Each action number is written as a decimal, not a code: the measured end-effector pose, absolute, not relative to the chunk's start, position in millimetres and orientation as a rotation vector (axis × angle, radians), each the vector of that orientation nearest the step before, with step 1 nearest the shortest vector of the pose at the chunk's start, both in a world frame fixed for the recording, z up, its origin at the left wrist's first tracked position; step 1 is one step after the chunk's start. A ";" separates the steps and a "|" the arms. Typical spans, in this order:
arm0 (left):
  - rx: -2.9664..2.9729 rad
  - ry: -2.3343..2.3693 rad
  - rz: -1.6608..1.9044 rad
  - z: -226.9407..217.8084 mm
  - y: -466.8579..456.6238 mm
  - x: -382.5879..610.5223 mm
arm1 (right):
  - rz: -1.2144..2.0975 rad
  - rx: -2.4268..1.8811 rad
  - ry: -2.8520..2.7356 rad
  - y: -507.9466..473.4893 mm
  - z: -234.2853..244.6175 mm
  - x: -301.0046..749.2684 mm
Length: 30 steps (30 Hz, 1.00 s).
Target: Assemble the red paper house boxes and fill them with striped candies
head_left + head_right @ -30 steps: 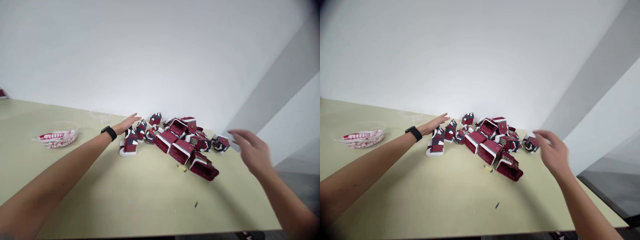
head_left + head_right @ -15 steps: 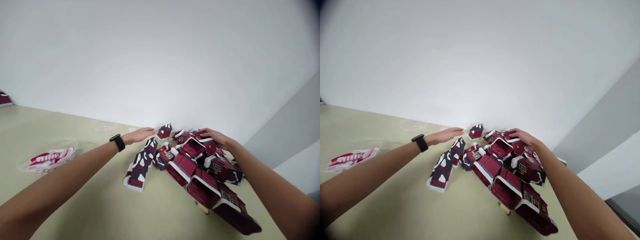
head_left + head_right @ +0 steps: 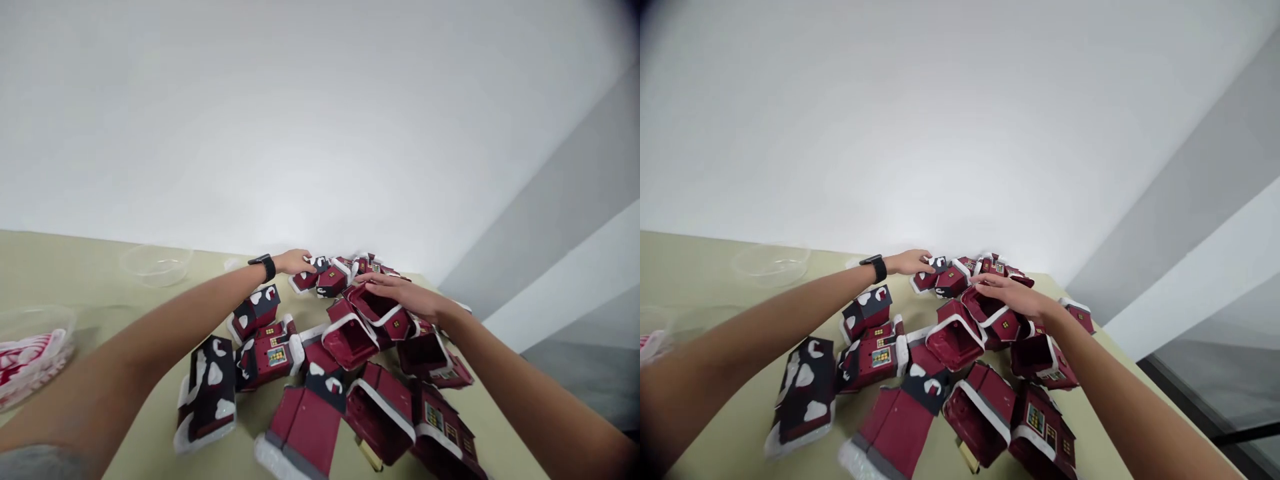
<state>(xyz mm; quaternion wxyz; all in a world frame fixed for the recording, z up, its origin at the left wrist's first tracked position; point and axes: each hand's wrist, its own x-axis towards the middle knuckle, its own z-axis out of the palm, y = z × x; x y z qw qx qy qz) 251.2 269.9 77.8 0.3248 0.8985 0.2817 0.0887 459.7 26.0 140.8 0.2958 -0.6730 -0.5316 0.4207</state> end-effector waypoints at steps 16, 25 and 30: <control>2.261 0.449 -0.261 109.5 236.3 169.7 | 0.061 -2.526 -1.548 157.2 91.5 584.1; 2.646 0.528 0.510 146.9 195.6 147.0 | -0.337 -2.411 -1.325 111.9 166.9 535.3; 2.801 0.258 0.899 168.9 131.9 155.4 | 0.121 -2.029 -1.404 52.5 200.3 436.5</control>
